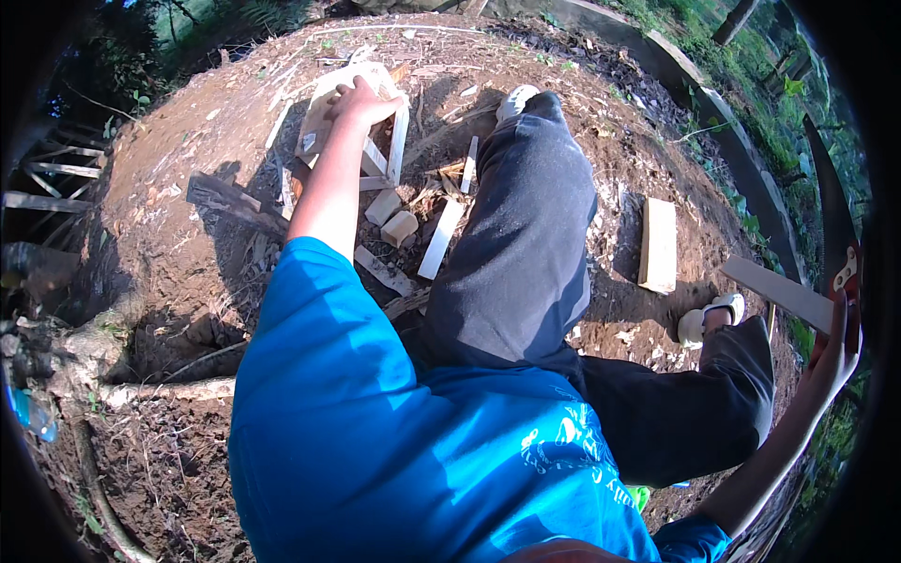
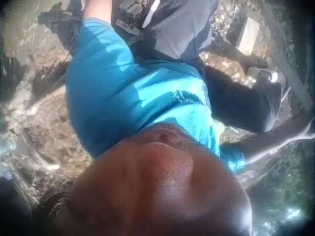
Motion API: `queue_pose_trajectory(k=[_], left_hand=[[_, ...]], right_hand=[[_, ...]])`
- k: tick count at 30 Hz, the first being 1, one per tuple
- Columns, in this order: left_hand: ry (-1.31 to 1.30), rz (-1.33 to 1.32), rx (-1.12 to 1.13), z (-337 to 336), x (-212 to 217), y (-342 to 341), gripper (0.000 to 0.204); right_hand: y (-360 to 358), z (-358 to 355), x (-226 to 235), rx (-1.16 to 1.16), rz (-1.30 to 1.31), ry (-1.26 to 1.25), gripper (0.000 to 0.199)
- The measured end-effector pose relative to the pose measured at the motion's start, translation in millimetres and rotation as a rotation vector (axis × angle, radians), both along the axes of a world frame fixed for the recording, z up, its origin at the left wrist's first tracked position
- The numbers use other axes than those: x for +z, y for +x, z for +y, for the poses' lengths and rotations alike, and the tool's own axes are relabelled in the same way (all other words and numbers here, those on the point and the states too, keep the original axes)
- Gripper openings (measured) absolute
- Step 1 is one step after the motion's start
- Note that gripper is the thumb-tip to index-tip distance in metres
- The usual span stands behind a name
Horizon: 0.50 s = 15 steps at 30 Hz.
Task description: The person saws several wooden boards with a hand saw and then aligns and handles the pieces while sitting on the ground.
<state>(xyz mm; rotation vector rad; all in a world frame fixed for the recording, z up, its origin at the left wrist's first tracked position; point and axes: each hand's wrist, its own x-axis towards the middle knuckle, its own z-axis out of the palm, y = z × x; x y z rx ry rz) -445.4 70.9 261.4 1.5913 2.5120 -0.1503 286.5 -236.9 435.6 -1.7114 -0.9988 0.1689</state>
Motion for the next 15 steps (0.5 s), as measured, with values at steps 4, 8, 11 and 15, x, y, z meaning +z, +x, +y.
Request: queue_pose_trajectory(k=[4, 8, 11, 15], left_hand=[[-0.256, 0.101, 0.135, -8.5, -26.7, -36.3, 0.109], [-0.338, 0.233, 0.006, 15.9, -25.3, 6.2, 0.063], [-0.222, 0.385, -0.128, 22.1, -53.5, -8.7, 0.036], [-0.203, 0.551, -0.223, 18.8, -63.1, -31.9, 0.028]], right_hand=[[27.4, -2.9, -24.1, 0.043, -0.154, -0.026, 0.038], [6.5, -2.9, -31.7, -0.112, 0.155, 0.018, 0.033], [-25.0, 7.1, -16.7, -0.166, 0.325, 0.052, 0.029], [-56.4, 14.0, 1.6, -0.049, 0.203, -0.083, 0.029]])
